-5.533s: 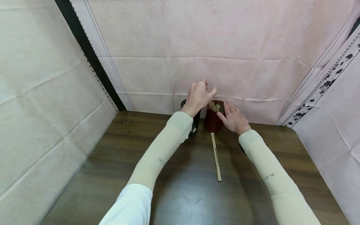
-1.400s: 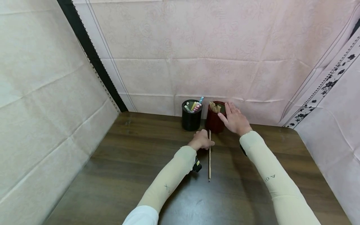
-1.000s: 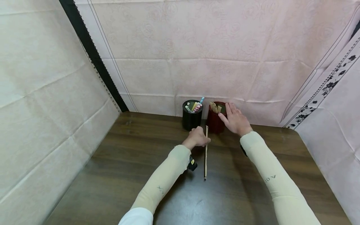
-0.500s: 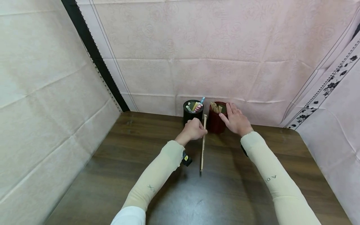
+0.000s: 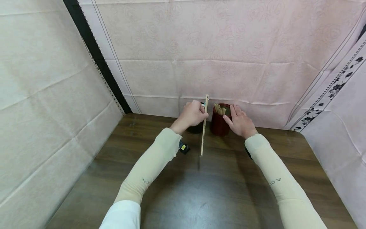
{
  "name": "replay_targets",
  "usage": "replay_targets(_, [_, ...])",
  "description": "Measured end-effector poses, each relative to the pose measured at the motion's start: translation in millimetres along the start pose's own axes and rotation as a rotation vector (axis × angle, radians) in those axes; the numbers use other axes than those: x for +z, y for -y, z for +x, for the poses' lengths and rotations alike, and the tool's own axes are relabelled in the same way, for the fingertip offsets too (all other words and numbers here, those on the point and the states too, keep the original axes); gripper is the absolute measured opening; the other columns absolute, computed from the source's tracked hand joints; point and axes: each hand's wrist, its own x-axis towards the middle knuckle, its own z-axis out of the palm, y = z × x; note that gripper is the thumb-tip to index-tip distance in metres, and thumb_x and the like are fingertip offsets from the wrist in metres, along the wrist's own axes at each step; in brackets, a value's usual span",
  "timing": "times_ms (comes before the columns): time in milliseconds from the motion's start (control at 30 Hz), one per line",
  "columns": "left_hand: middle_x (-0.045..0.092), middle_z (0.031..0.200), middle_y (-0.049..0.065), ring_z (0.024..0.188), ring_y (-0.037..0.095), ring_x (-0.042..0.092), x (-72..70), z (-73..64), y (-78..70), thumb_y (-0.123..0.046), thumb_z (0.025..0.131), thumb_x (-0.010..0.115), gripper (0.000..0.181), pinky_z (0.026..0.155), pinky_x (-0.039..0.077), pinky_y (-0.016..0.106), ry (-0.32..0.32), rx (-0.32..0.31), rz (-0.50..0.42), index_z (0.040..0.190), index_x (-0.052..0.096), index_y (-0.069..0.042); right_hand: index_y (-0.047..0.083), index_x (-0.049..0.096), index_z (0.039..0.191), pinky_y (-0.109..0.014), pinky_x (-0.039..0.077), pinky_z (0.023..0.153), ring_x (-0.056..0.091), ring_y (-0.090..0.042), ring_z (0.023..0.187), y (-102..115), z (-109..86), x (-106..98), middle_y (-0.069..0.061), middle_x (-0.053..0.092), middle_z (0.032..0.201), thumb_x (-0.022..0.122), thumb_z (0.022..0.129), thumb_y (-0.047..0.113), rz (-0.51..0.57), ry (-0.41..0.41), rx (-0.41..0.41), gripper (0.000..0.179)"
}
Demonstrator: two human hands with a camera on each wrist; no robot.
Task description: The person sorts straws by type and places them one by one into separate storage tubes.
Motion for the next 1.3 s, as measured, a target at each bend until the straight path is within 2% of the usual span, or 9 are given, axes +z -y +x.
replay_targets(167, [0.076, 0.078, -0.002, 0.073, 0.015, 0.065, -27.3, 6.6, -14.5, -0.022, 0.095, 0.073, 0.020, 0.069, 0.053, 0.029, -0.049, 0.003, 0.024, 0.078, 0.079, -0.014, -0.003, 0.003, 0.168, -0.057, 0.012, 0.134, 0.005, -0.044, 0.165, 0, 0.4, 0, -0.027, 0.003, 0.176, 0.014, 0.108, 0.070, -0.002, 0.001, 0.003, 0.095])
replay_targets(233, [0.078, 0.078, 0.000, 0.072, 0.015, 0.067, -36.7, 8.3, -20.3, -0.022, 0.095, 0.073, 0.021, 0.070, 0.054, 0.030, -0.080, 0.015, 0.038, 0.077, 0.079, -0.013, -0.003, 0.003, 0.168, -0.057, 0.012, 0.134, 0.005, -0.044, 0.165, 0, 0.3, 0, -0.027, 0.003, 0.176, 0.014, 0.108, 0.070, -0.008, 0.004, 0.004, 0.095])
replay_targets(367, [0.078, 0.076, 0.002, 0.066, 0.014, 0.067, -53.4, 11.2, -32.4, -0.016, 0.095, 0.072, 0.022, 0.066, 0.056, 0.026, -0.133, 0.050, 0.007, 0.075, 0.077, -0.010, -0.003, 0.002, 0.168, -0.058, 0.012, 0.134, 0.004, -0.044, 0.165, 1, 0.1, -1, -0.027, 0.003, 0.176, 0.016, 0.109, 0.069, -0.018, 0.005, 0.005, 0.094])
replay_targets(467, [0.079, 0.079, 0.004, 0.065, 0.011, 0.064, -64.4, 14.6, -41.2, -0.012, 0.095, 0.070, 0.019, 0.061, 0.052, 0.021, -0.175, 0.079, -0.009, 0.077, 0.076, -0.008, -0.003, 0.003, 0.168, -0.058, 0.013, 0.134, 0.005, -0.044, 0.165, 1, 0.5, -2, -0.028, 0.003, 0.176, 0.016, 0.110, 0.067, -0.022, 0.001, 0.006, 0.092])
replay_targets(633, [0.081, 0.092, 0.003, 0.080, 0.012, 0.070, -77.8, 20.8, -55.0, -0.016, 0.099, 0.067, 0.013, 0.071, 0.057, 0.022, -0.283, 0.102, -0.022, 0.093, 0.075, -0.008, -0.003, 0.003, 0.168, -0.058, 0.013, 0.133, 0.006, -0.044, 0.165, 1, 0.6, -2, -0.028, 0.004, 0.176, 0.015, 0.109, 0.069, -0.033, -0.001, 0.006, 0.094])
replay_targets(867, [0.081, 0.098, 0.003, 0.087, 0.013, 0.074, -86.7, 29.8, -73.7, -0.018, 0.103, 0.063, 0.014, 0.076, 0.059, 0.022, -0.377, 0.113, -0.077, 0.103, 0.073, -0.008, -0.004, 0.003, 0.168, -0.057, 0.013, 0.134, 0.006, -0.044, 0.165, 1, -0.1, 0, -0.028, 0.004, 0.176, 0.016, 0.109, 0.068, -0.043, 0.003, 0.004, 0.093])
replay_targets(1067, [0.081, 0.102, 0.004, 0.088, 0.012, 0.076, -88.4, 38.0, -83.1, -0.018, 0.105, 0.063, 0.015, 0.077, 0.059, 0.019, -0.462, 0.140, -0.109, 0.107, 0.072, -0.006, -0.005, 0.004, 0.167, -0.058, 0.013, 0.133, 0.006, -0.044, 0.165, 1, 0.6, 0, -0.028, 0.005, 0.176, 0.015, 0.109, 0.068, -0.043, 0.001, 0.001, 0.093])
replay_targets(1300, [0.081, 0.104, 0.004, 0.089, 0.010, 0.074, -78.2, 49.3, -82.6, -0.019, 0.106, 0.063, 0.016, 0.075, 0.058, 0.018, -0.480, 0.126, -0.119, 0.109, 0.072, -0.007, -0.004, 0.005, 0.168, -0.058, 0.015, 0.133, 0.008, -0.044, 0.165, 0, 0.9, 2, -0.028, 0.007, 0.176, 0.016, 0.109, 0.067, -0.038, -0.012, 0.001, 0.093])
